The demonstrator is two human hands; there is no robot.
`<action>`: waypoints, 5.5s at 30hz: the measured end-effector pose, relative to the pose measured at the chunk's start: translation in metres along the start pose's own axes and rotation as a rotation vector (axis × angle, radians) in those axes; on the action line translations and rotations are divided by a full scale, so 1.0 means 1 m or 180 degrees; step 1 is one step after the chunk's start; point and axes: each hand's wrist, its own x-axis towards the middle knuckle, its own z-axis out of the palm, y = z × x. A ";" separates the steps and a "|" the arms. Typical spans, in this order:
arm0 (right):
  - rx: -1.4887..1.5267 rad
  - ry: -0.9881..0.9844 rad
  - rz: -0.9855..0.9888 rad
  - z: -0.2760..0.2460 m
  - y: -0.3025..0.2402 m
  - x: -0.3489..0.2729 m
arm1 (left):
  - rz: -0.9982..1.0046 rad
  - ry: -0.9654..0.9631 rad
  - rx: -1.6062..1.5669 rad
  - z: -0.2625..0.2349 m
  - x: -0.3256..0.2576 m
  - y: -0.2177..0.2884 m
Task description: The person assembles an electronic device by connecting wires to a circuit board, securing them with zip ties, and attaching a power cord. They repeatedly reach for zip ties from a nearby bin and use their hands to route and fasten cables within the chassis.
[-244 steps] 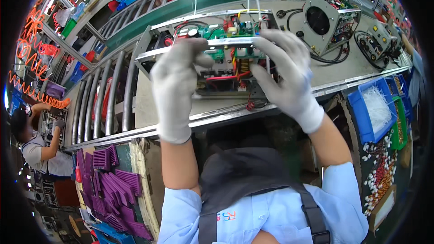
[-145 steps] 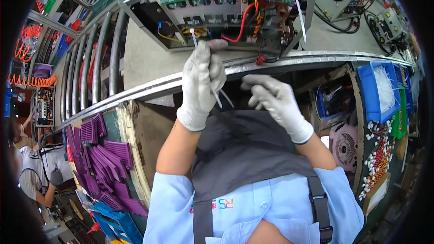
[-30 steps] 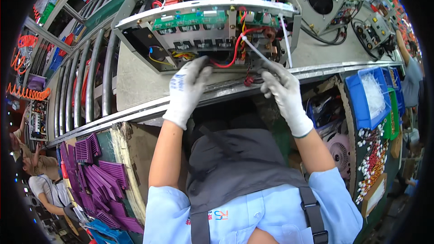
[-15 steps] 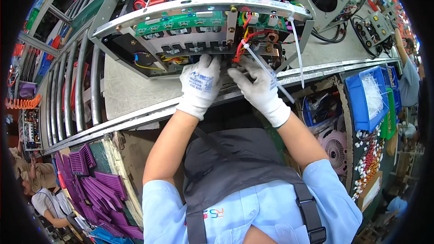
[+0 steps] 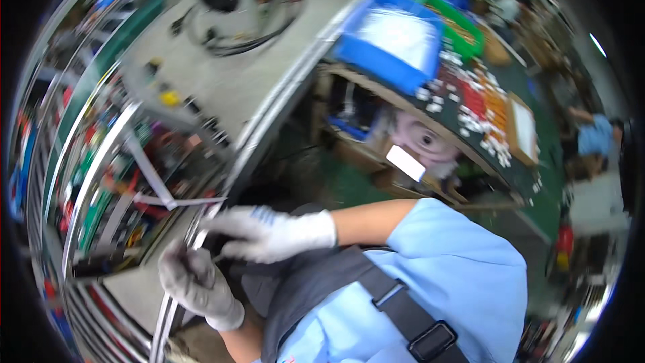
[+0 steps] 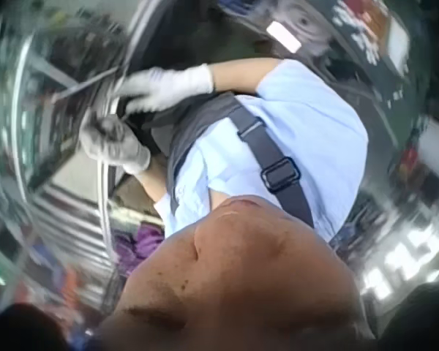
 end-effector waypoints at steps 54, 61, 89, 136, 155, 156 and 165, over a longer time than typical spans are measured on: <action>0.1979 0.1482 0.0972 -0.105 -0.079 0.002 | 0.0737 -0.1346 0.2936 0.088 -0.020 -0.021; 0.1415 -0.0491 0.2268 -0.055 -0.052 0.038 | -0.0165 -0.0709 0.2878 0.030 -0.020 0.002; -0.2142 -0.0582 -0.0354 -0.010 -0.003 0.124 | -0.1769 0.0783 0.0329 -0.028 0.081 -0.016; -0.2180 -0.1030 0.0201 0.000 -0.012 0.128 | -0.1741 0.0742 0.0049 -0.039 0.074 -0.004; -0.0465 -0.0141 0.0201 -0.057 -0.004 0.029 | 0.1465 0.0148 0.4523 -0.018 0.033 -0.001; -0.0487 -0.0222 0.0083 -0.057 -0.005 0.028 | 0.1411 -0.0090 0.4853 -0.011 0.035 0.009; -0.0219 -0.0529 0.1031 -0.065 -0.016 -0.001 | 0.0820 -0.1259 0.5367 0.038 0.037 0.031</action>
